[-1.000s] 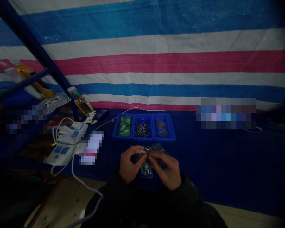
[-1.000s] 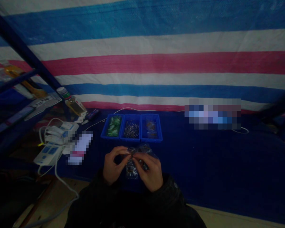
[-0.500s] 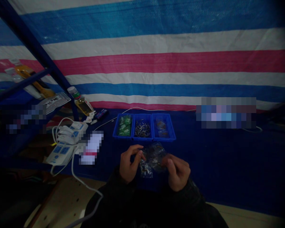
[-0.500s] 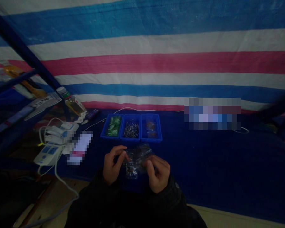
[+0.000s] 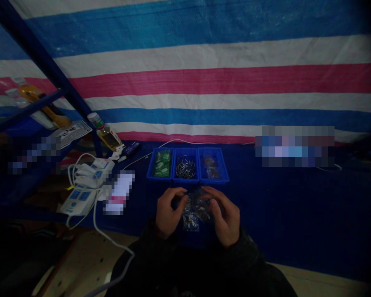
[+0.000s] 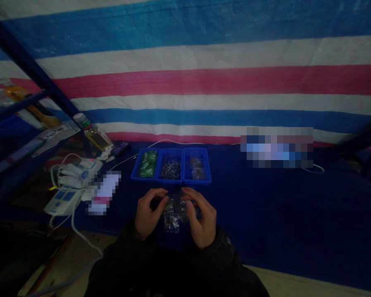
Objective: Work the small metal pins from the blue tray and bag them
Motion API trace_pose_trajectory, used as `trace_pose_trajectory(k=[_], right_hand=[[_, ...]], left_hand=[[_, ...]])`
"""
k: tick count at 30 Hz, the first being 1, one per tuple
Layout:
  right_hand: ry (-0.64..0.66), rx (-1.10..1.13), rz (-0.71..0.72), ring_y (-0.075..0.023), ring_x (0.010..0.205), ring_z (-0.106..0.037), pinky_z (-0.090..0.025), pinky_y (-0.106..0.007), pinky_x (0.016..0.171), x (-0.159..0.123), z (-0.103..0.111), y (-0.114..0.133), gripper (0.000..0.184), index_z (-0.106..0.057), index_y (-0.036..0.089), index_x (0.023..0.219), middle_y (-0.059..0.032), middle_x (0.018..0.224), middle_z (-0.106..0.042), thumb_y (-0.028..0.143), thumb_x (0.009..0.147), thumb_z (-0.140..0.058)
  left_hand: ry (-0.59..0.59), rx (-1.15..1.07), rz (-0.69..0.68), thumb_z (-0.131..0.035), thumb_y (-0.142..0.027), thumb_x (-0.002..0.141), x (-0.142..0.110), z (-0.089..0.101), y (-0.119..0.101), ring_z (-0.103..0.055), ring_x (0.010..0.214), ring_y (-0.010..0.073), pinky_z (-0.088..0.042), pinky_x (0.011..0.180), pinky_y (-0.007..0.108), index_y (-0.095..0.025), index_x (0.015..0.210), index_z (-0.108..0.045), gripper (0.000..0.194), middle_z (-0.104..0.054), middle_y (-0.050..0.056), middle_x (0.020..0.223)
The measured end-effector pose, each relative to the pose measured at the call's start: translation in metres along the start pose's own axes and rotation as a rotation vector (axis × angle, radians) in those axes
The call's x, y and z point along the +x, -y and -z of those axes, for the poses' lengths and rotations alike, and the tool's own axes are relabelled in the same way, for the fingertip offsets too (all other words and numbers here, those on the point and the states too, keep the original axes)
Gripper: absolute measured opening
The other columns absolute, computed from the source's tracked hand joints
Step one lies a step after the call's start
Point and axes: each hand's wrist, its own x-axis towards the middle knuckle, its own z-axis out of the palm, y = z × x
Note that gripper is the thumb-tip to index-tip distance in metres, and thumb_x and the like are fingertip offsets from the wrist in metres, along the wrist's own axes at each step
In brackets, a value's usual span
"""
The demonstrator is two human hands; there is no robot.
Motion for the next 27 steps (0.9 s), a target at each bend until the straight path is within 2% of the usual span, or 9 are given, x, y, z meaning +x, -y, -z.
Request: trace_pose_trajectory(k=[5, 9, 12, 17, 22, 27], right_hand=[[-0.028, -0.014, 0.011, -0.0236, 0.096, -0.07, -0.057, -0.036, 0.078, 0.002, -0.001, 0.0, 0.025, -0.071, 0.021, 0.104, -0.009, 0.105, -0.073, 0.033, 0.101, -0.049], [-0.022, -0.028, 0.012, -0.0229, 0.095, -0.069, -0.055, -0.035, 0.08, 0.004, -0.002, 0.003, 0.024, -0.071, 0.021, 0.099, -0.0081, 0.1, -0.072, 0.032, 0.101, -0.049], [-0.011, -0.008, 0.006, -0.0218, 0.091, -0.068, -0.054, -0.034, 0.078, 0.004, -0.002, 0.004, 0.025, -0.07, 0.021, 0.095, -0.0072, 0.096, -0.072, 0.031, 0.102, -0.049], [0.009, -0.012, -0.025, -0.0217, 0.089, -0.068, -0.053, -0.034, 0.078, 0.004, -0.002, 0.003, 0.027, -0.07, 0.02, 0.092, -0.0076, 0.095, -0.071, 0.033, 0.102, -0.048], [0.021, -0.012, -0.027, -0.0218, 0.089, -0.068, -0.053, -0.034, 0.077, 0.004, -0.003, 0.003, 0.028, -0.07, 0.02, 0.092, -0.0079, 0.095, -0.071, 0.034, 0.102, -0.048], [0.018, -0.006, -0.037, -0.0214, 0.09, -0.067, -0.053, -0.034, 0.079, 0.004, -0.004, 0.004, 0.027, -0.07, 0.02, 0.091, -0.0074, 0.095, -0.071, 0.032, 0.102, -0.048]], left_hand=[[0.142, 0.164, -0.086, -0.069, -0.021, 0.089, 0.003, -0.004, 0.0, -0.062, 0.11, 0.025, -0.047, 0.099, 0.042, -0.024, 0.108, -0.071, 0.019, -0.072, 0.006, 0.113], [0.212, 0.275, -0.063, -0.074, -0.023, 0.085, 0.004, -0.006, 0.001, -0.06, 0.11, 0.026, -0.045, 0.097, 0.045, -0.027, 0.108, -0.071, 0.023, -0.072, 0.003, 0.113], [0.174, 0.26, -0.056, -0.073, -0.025, 0.087, 0.005, -0.006, 0.002, -0.059, 0.11, 0.0259, -0.045, 0.096, 0.044, -0.026, 0.108, -0.071, 0.021, -0.071, 0.004, 0.113], [0.014, 0.323, 0.007, -0.071, -0.036, 0.09, 0.002, -0.003, 0.006, -0.059, 0.106, 0.0268, -0.043, 0.093, 0.043, -0.024, 0.103, -0.071, 0.017, -0.07, 0.005, 0.108], [0.085, 0.454, 0.023, -0.077, -0.047, 0.082, -0.002, 0.003, 0.011, -0.059, 0.101, 0.0272, -0.039, 0.088, 0.042, -0.026, 0.1, -0.073, 0.028, -0.07, 0.004, 0.103], [0.133, 0.429, 0.046, -0.079, -0.038, 0.083, 0.0, 0.004, 0.01, -0.06, 0.096, 0.0251, -0.037, 0.086, 0.039, -0.024, 0.087, -0.071, 0.016, -0.07, 0.002, 0.094]])
